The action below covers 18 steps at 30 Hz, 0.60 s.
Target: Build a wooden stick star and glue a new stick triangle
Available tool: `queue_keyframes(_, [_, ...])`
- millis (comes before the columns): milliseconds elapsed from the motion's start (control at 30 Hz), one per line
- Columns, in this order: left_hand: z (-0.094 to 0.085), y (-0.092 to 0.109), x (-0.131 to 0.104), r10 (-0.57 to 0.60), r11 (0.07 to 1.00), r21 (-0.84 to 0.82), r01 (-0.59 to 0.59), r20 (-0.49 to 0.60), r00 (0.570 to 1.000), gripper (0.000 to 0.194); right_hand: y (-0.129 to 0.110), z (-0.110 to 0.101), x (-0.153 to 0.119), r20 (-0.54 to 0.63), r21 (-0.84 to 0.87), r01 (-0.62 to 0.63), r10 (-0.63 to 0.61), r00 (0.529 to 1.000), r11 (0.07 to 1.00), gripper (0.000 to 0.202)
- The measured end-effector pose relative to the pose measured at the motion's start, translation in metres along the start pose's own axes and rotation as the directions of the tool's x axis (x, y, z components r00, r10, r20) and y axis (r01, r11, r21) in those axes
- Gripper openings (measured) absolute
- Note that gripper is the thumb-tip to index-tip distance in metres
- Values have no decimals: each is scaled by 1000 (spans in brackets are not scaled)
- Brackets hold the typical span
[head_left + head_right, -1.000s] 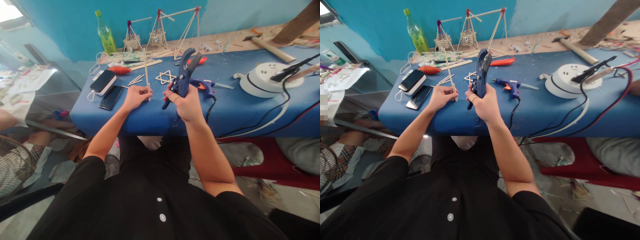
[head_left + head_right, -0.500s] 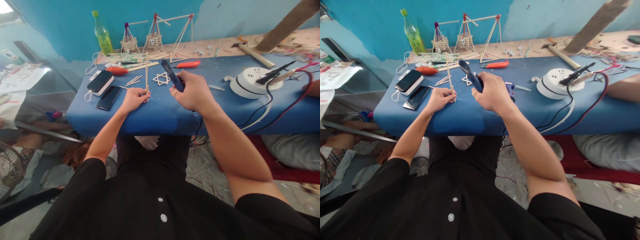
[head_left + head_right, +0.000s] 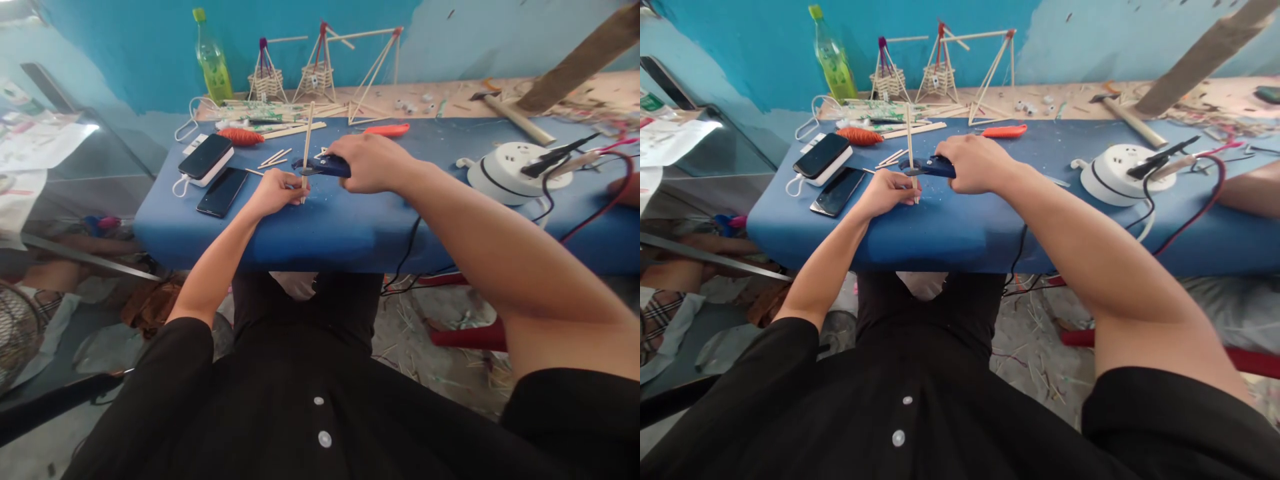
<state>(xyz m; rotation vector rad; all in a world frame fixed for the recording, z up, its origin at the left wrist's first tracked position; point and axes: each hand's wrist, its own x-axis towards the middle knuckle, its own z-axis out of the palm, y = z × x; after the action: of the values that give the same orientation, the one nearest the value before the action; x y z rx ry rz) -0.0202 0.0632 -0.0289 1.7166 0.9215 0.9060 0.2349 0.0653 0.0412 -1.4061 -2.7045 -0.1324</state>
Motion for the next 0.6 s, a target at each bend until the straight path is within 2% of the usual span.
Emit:
queue_keyframes(133, [-4, 3, 3, 1, 1000, 0, -1, 56, 998, 7, 8, -6, 12, 30, -1, 110, -109, 994, 994, 61])
queue_keyframes(333, [-5, 1, 6, -28, 1000, -1, 28, 55, 998, 9, 19, -3, 27, 50, -50, 240, -238, 970, 969, 54])
queue_keyframes(600, [-6, 2, 5, -12, 1000, 8, 12, 82, 997, 7, 24, 8, 34, -42, 9, 317, -317, 948, 948, 49])
